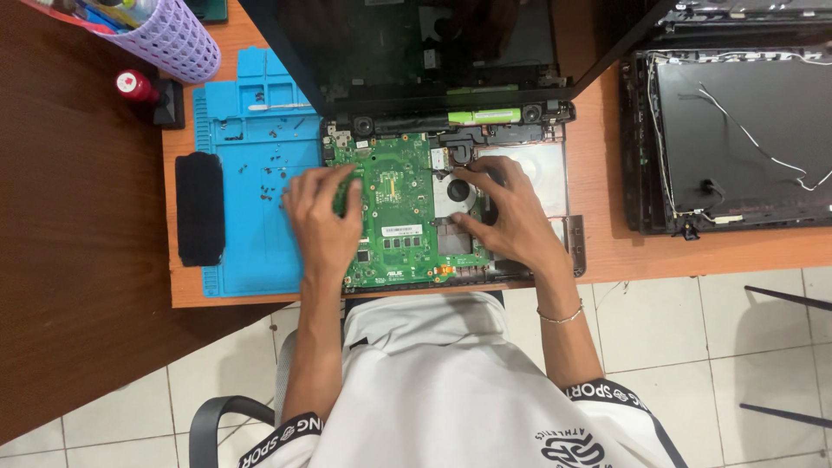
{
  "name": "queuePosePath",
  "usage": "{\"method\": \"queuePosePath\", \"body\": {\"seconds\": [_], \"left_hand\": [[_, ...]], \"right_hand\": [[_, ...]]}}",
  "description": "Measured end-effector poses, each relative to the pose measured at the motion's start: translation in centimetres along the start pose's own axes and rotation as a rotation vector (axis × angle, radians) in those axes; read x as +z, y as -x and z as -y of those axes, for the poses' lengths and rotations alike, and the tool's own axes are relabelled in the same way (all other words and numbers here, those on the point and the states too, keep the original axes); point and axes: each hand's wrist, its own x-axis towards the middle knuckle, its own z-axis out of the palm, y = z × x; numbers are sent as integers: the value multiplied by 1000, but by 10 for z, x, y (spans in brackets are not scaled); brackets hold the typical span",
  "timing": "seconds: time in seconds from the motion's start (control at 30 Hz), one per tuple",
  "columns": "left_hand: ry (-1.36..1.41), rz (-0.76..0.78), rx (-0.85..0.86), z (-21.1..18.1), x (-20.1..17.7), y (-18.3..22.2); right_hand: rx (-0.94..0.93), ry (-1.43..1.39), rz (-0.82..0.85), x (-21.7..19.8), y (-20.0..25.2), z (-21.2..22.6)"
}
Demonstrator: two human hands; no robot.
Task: The person assembles a laptop by installing a cooling fan and connecting internal ribbon cables before closing the laptop casing and securing it with a screwdriver.
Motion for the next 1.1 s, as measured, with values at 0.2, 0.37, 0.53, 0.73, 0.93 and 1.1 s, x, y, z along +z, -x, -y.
{"method": "queuePosePath", "body": {"seconds": [0.2, 0.37, 0.53, 0.73, 0.93, 1.1], "left_hand": [[116, 180, 182, -22, 20, -18], [134, 253, 204, -32, 18, -30], [107, 207, 259, -32, 23, -31], [71, 186, 276, -31, 33, -25], [90, 172, 289, -28, 32, -24], [117, 172, 269, -26, 35, -23]], "right_hand": [[-104, 92, -59, -1, -18, 2], [-147, 61, -36, 4, -37, 3], [-141, 56, -29, 9, -47, 2], [-111, 63, -55, 16, -47, 0], [-93, 25, -78, 19, -48, -1], [-71, 2, -103, 27, -50, 0]]}}
